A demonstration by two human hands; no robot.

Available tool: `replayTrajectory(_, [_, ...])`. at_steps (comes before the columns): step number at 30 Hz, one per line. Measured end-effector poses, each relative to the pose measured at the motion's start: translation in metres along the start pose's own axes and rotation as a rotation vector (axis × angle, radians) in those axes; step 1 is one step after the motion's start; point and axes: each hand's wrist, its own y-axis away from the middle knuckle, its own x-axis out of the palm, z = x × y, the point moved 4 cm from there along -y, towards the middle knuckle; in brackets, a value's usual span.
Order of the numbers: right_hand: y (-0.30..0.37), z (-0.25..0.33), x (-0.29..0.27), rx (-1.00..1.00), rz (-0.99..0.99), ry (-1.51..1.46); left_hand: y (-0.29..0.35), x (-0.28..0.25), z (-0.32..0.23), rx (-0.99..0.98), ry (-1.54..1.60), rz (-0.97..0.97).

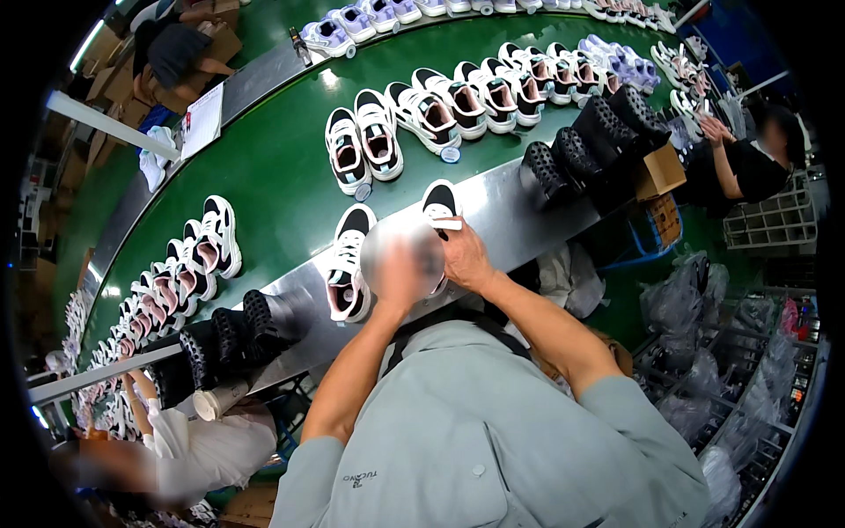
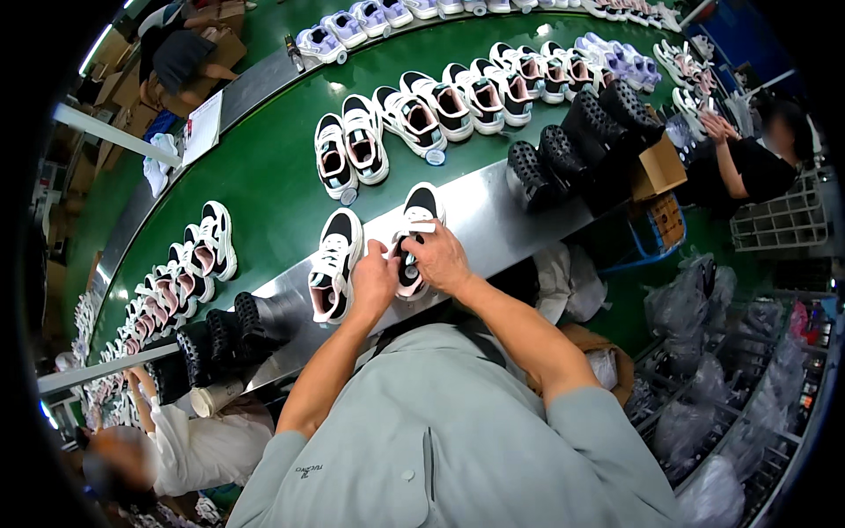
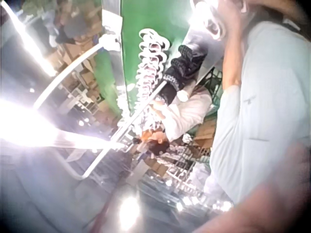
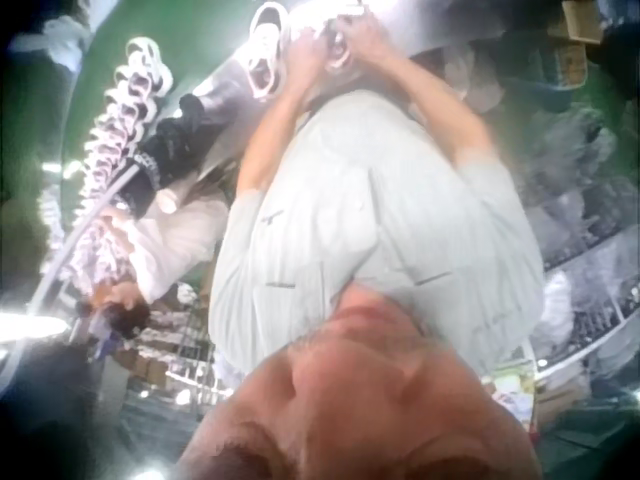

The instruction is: The person picks up and handles sneakers at a workstation, pulling on the straps and feeling the interior before placing them back on a conveyor belt.

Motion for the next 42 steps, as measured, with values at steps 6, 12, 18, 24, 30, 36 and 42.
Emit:
replayTrajectory(6, [0.029, 0.014, -0.004, 0.29, -0.215, -0.159, 0.001, 0.01, -0.033, 0.345, -0.278, -0.1])
replayTrajectory(12, [0.058, -0.009, 0.022, 0.868, 0.04, -0.493, -0.002, 0.013, -0.011, 0.581, -0.277, 0.11])
replayTrajectory(18, [0.049, 0.007, 0.02, 0.682, 0.145, -0.258, 0.001, 0.028, -0.009, 0.687, -0.537, 0.369])
replayTrajectory(24, [0.05, 0.017, 0.018, 0.656, 0.113, -0.398, 0.04, 0.004, -0.01, 0.279, -0.253, -0.071])
replayTrajectory(30, [0.069, -0.001, 0.039, 0.669, 0.072, -0.718, 0.029, 0.037, 0.0, -0.143, -0.245, -0.097])
replayTrajectory(36, [0.037, -0.04, 0.01, 1.101, -0.06, -1.249, 0.029, 0.033, 0.018, -0.322, -0.087, -0.19])
replayTrajectory(42, [-0.009, -0.03, -0.002, 1.023, 0.197, -1.352, 0.028, 0.03, 0.014, -0.512, 0.122, -0.063])
